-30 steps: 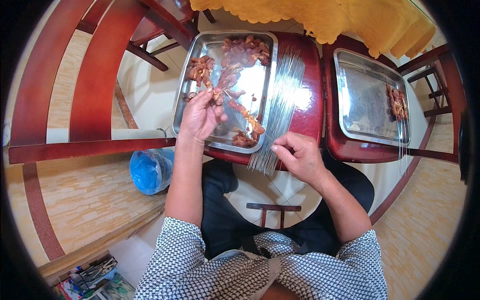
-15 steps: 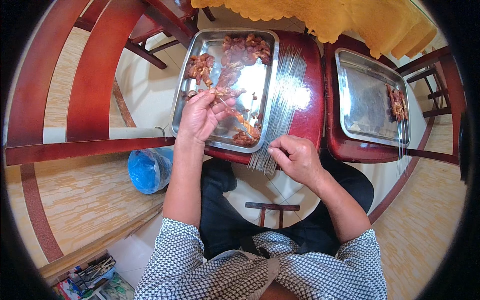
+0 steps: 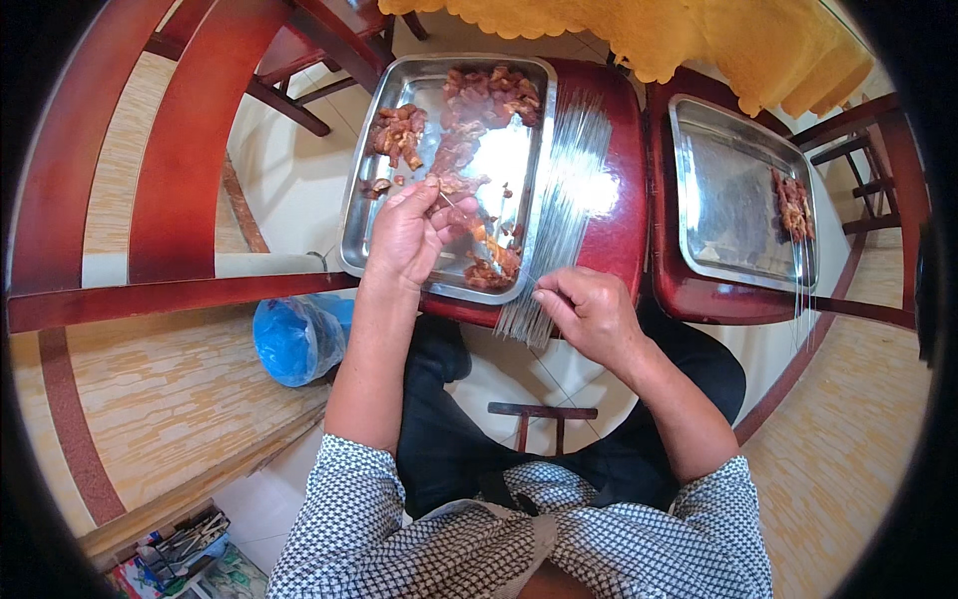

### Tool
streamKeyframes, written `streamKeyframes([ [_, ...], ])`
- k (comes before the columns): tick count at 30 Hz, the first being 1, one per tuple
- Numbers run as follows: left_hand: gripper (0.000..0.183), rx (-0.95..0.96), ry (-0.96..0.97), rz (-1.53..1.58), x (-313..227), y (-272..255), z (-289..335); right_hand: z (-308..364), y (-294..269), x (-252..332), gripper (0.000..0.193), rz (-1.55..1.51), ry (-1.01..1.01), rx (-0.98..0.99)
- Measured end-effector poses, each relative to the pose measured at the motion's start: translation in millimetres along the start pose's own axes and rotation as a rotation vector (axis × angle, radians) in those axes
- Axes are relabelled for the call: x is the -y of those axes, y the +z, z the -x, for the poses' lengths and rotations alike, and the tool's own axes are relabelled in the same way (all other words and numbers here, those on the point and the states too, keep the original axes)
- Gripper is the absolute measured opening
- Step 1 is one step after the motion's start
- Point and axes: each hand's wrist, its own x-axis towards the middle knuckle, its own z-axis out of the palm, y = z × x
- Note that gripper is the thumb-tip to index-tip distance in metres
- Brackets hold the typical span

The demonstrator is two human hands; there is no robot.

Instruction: The person sits on the floor and threads pieces of marinated meat from a metal tray onto thin metal skewers. They repeatedly pick up meat, slide it onto the skewer, and place the completed skewer onto a second tray.

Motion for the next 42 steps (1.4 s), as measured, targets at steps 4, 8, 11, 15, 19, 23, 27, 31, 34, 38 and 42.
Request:
streamKeyframes([
  [4,0.023,0.004,0.013,0.023,4.1,-0.2,-1.4,-0.3,1.3,-0.9,0.010,0.001,-0.014,-0.014],
  [8,0.022,-0.021,0.035,-0.020,6.3,2.5,-0.5,-1.6,0.7,1.8,0.011,-0.003,-0.001,0.002],
  [11,0.021,-0.048,0.053,-0.019,7.0,6.6,1.1,-2.4,1.0,1.4,0.011,0.024,0.003,0.005],
  [15,0.024,-0.065,0.068,-0.045,13.7,7.0,-0.1,-3.1,1.8,1.1,0.011,0.042,-0.010,0.006],
  [19,0.023,-0.076,0.065,-0.022,14.5,8.4,0.4,-2.7,0.7,2.2,0.011,0.041,0.002,0.024],
  [23,0.024,-0.152,0.049,-0.127,11.3,5.1,2.9,4.4,-7.1,4.9,0.009,-0.025,0.018,0.020],
  [27,0.021,-0.264,0.075,-0.521,-2.9,-1.8,4.9,10.4,-26.0,4.3,0.007,-0.110,0.088,-0.040],
  [31,0.023,-0.016,0.361,-1.362,-7.1,-14.0,17.4,8.0,-37.3,1.0,0.006,-0.100,0.095,-0.117],
  [34,0.025,0.215,0.418,-1.447,-8.9,-17.5,15.4,7.1,-41.2,0.2,0.007,-0.114,0.126,-0.139],
  [38,0.024,0.173,0.609,-1.608,-2.8,-23.4,13.5,7.6,-40.1,-0.6,0.008,-0.093,0.099,-0.149],
  [42,0.024,0.135,0.614,-1.756,-4.7,-1.8,21.3,7.9,-38.0,-2.5,0.008,-0.103,0.131,-0.176],
])
